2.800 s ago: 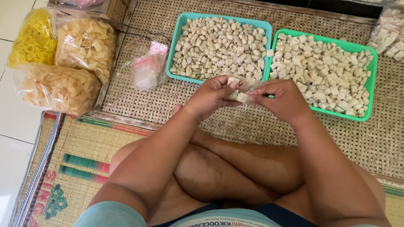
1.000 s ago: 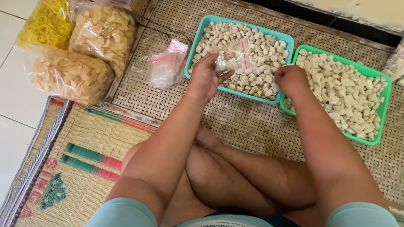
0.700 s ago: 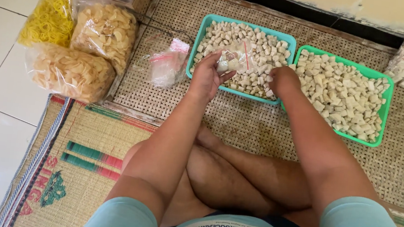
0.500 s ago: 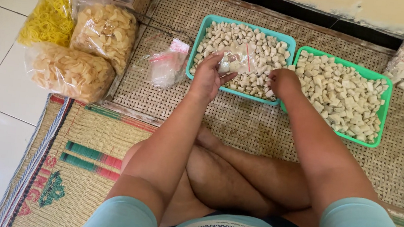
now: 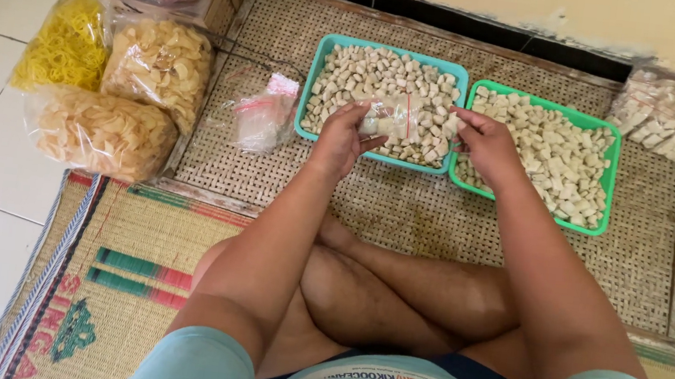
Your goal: Packaging small white food cubes into individual plastic bags
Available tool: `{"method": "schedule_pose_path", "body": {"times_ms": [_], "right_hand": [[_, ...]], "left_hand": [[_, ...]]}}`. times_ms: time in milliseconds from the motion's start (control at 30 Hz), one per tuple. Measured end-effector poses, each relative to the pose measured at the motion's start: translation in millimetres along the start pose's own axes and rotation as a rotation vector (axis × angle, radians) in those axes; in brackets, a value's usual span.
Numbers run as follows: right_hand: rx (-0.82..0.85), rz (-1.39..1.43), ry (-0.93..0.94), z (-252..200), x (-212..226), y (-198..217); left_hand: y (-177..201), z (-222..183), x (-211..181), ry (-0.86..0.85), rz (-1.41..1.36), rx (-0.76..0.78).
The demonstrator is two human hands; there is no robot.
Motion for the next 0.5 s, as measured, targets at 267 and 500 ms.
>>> {"method": "schedule_pose_path", "body": {"times_ms": [267,500], "right_hand": [[-0.053,0.205,0.042,-72,48,8],[-0.010,0.274,0.047,-83,28,5]], "left_hand": [[-23,-26,18,0.014,0.091,0.126],[-30,-39,32,0.053,0.142,0.171]]}}
Point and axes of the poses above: each hand's wrist, its own z-axis towards the middle knuckle, its own y-axis out of the back of the hand, x = y × z, the point moved 4 cm from there along z, towards the middle knuckle, and after that the axes turned 2 degrees about -x, right-handed, at the moved point
